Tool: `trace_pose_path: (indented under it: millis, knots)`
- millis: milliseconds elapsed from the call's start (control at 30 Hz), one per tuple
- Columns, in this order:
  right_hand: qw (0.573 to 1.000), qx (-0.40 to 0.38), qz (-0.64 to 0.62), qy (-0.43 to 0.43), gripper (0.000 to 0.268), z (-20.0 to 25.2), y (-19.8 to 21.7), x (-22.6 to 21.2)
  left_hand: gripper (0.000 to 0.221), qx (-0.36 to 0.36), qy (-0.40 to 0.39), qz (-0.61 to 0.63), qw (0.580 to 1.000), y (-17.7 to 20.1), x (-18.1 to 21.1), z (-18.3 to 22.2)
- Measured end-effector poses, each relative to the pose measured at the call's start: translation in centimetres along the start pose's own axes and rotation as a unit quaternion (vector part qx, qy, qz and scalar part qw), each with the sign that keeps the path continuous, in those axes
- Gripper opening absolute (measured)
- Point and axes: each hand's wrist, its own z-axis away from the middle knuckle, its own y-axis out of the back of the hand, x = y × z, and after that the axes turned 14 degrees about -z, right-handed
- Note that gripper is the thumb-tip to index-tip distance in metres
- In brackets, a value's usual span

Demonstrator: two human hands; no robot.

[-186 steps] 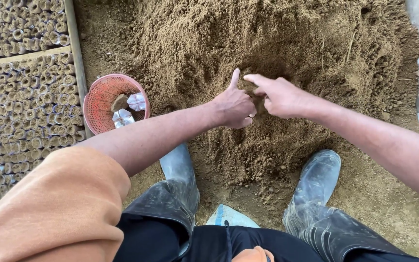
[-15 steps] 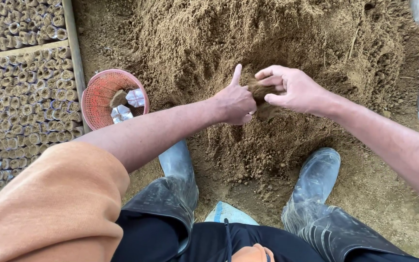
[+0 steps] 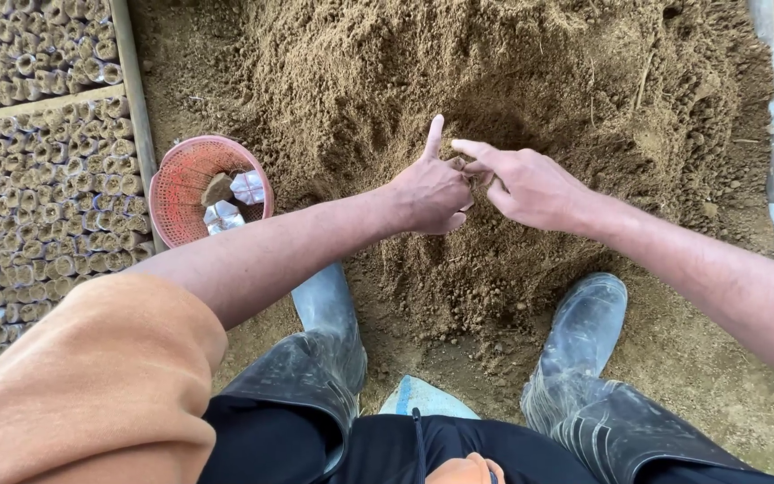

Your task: Filling small cylindrical molds with soil to create planting blocks and arranging them in a tray.

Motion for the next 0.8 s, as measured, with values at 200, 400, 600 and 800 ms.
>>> trace_pose_path:
  millis: [200, 400, 600, 800]
  knots:
    - [0.931, 0.237, 0.12, 0.25, 0.012, -1.5, -3.0, 11.6, 0.025, 0.028, 0.007, 0.069, 0.997, 2.0, -2.7, 2.0]
    - [0.862, -0.071, 0.346, 0.364, 0.057, 1.6, -10.0, 10.8, 0.023, 0.021, 0.036, 0.153, 0.987, 2.2, -5.8, 4.0]
    - [0.751, -0.226, 0.529, 0.325, 0.076, -1.2, -12.5, 15.6, 0.021, 0.047, 0.03, 0.154, 0.986, 1.3, -6.5, 4.8]
    - [0.787, -0.166, 0.54, 0.249, 0.086, -3.0, -10.0, 16.3, 0.034, 0.098, 0.002, 0.11, 0.989, 0.8, -6.2, 3.9]
